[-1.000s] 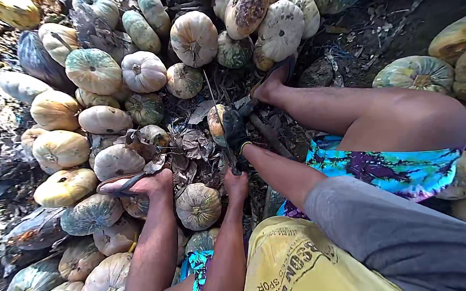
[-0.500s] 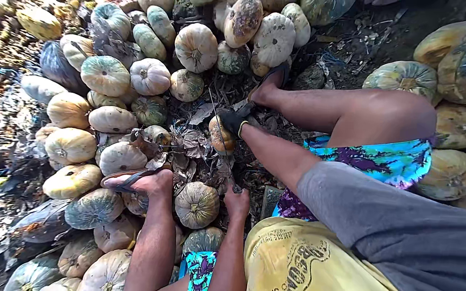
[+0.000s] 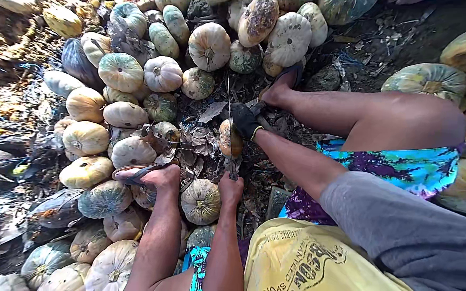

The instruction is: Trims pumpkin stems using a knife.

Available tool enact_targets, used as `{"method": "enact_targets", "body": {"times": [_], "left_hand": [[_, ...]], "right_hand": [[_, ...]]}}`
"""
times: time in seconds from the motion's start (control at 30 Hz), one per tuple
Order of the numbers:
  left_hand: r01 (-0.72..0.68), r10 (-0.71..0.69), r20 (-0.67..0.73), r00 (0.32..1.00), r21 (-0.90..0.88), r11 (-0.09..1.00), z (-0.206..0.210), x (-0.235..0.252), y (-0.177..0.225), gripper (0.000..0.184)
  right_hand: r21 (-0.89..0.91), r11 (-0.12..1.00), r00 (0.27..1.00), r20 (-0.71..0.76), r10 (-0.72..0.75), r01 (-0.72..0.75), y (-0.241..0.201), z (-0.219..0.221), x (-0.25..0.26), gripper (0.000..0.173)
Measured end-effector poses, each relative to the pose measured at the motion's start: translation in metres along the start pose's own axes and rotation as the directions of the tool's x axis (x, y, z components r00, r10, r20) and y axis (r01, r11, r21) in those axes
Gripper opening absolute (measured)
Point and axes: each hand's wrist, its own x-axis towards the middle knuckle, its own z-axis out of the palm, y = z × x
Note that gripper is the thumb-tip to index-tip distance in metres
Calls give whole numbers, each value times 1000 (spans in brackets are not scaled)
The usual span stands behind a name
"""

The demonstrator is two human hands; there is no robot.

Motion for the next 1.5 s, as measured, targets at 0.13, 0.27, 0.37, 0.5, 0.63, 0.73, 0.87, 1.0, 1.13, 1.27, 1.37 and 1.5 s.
{"method": "enact_targets", "body": {"times": [0.13, 0.27, 0.37, 0.5, 0.63, 0.73, 0.87, 1.0, 1.13, 1.27, 1.37, 1.5], "left_hand": [[4, -4, 13, 1000, 16, 1000, 1, -10, -1, 22], [21, -23, 47, 999, 55, 998, 1, -9, 3, 24], [69, -78, 79, 994, 106, 992, 3, 0, 4, 32], [83, -84, 26, 996, 38, 996, 7, -3, -5, 32], [26, -25, -34, 999, 50, 998, 3, 28, 14, 35], [7, -5, -34, 999, 45, 999, 5, 63, 30, 38], [3, -4, -10, 1000, -120, 993, 15, 67, 24, 38], [58, -51, 34, 998, -257, 965, 15, 21, 6, 36], [91, -87, 28, 996, -373, 923, 21, -34, -16, 17], [109, -97, 62, 993, -235, 966, 30, -66, -16, 29], [84, -81, 27, 996, -145, 986, 33, -63, -12, 30], [30, -30, 3, 1000, -47, 998, 11, -27, 21, 33]], "right_hand": [[36, 905, 733, -600, -320, 424, -66, -41, 16, 46], [-234, 894, 792, -415, -448, 382, -66, -26, 50, 56], [-412, 880, 947, -104, -303, 236, -17, 19, 82, 64], [37, 991, 962, -248, -118, 131, -24, 0, 64, 54], [287, 954, 982, -132, 133, -90, -16, -6, 32, 53], [264, 957, 992, 22, 121, -123, -12, 17, 30, 57], [247, 967, 997, -17, 70, -64, -11, 32, 36, 58], [145, 975, 982, -102, -157, 171, 11, 56, 9, 56], [172, 967, 975, -147, -164, 188, 23, 50, -15, 50], [132, 986, 994, 45, 101, -106, -1, 21, 0, 58], [-92, 990, 981, 152, 116, -103, 4, 19, 7, 51], [-60, 992, 985, 126, 118, -111, 1, 19, -7, 49]]}}
